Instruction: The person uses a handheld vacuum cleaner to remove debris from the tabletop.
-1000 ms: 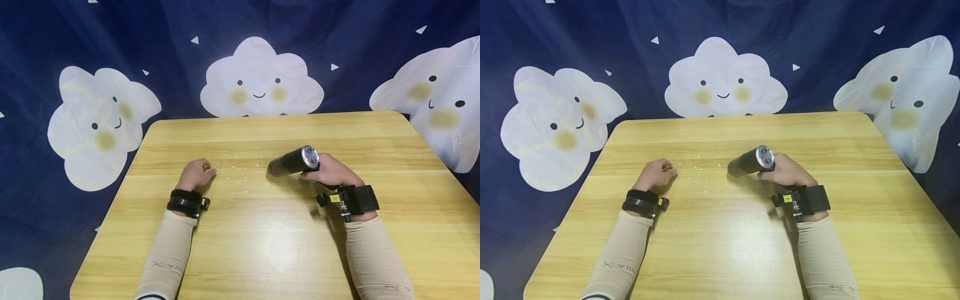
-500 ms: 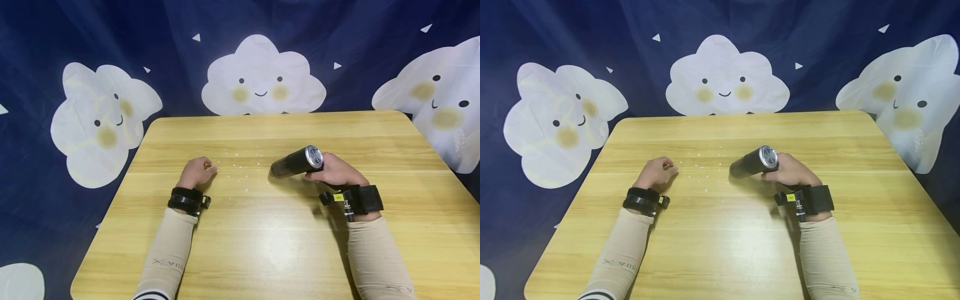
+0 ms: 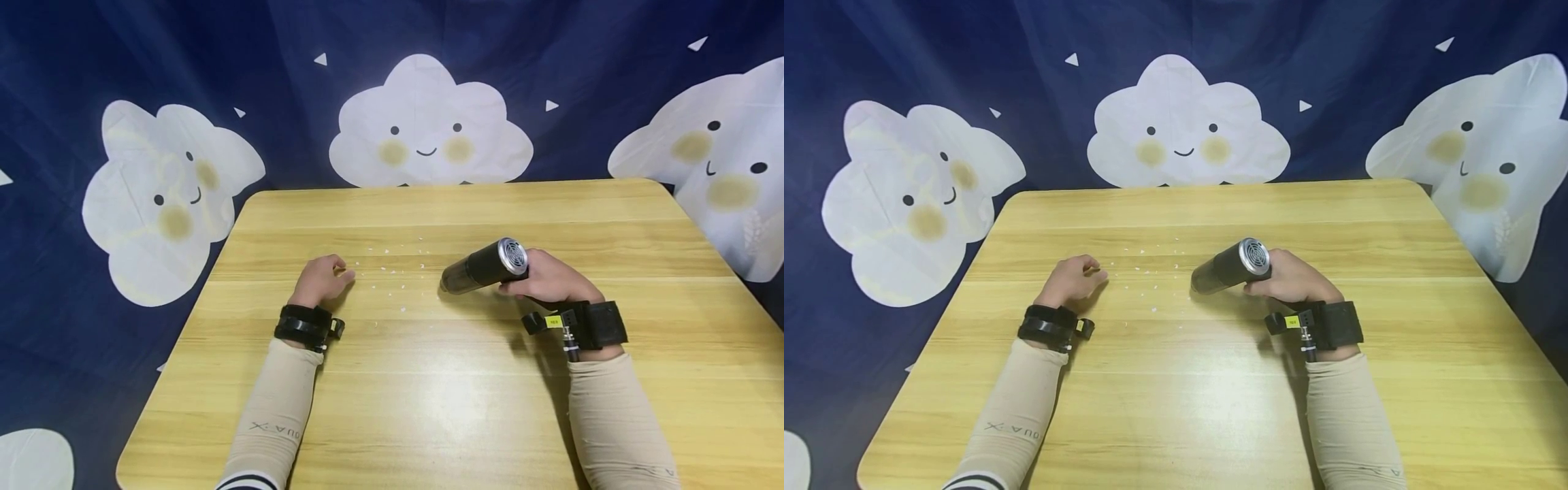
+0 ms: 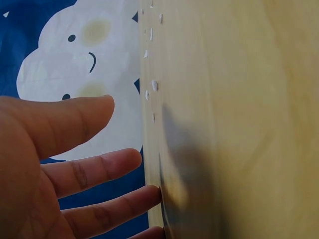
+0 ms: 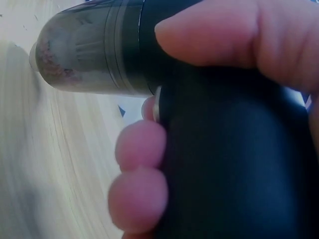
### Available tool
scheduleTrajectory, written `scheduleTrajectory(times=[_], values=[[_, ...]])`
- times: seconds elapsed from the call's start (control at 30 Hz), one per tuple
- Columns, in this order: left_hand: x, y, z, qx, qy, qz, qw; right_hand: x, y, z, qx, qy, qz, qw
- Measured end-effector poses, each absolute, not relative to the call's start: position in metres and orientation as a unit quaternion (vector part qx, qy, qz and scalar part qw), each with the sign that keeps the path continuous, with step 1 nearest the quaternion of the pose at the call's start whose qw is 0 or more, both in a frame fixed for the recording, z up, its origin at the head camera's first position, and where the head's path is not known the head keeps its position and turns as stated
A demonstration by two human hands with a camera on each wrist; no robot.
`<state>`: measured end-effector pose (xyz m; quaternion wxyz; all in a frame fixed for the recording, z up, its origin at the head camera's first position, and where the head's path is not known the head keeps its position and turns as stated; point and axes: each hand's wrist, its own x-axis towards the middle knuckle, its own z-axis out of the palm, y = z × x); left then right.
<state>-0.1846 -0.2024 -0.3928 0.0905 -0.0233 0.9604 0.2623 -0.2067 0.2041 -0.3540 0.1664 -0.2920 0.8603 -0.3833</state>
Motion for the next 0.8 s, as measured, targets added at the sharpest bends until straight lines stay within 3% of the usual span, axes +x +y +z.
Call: scheduleTrajectory(times=[0.8], values=[[-0.1852, -0.2036, -0.3937, -0.02, 0.962, 0.258, 0.092, -0.2084, 0.2019, -0.3566, -0.3, 0.869, -0.355, 0.168]])
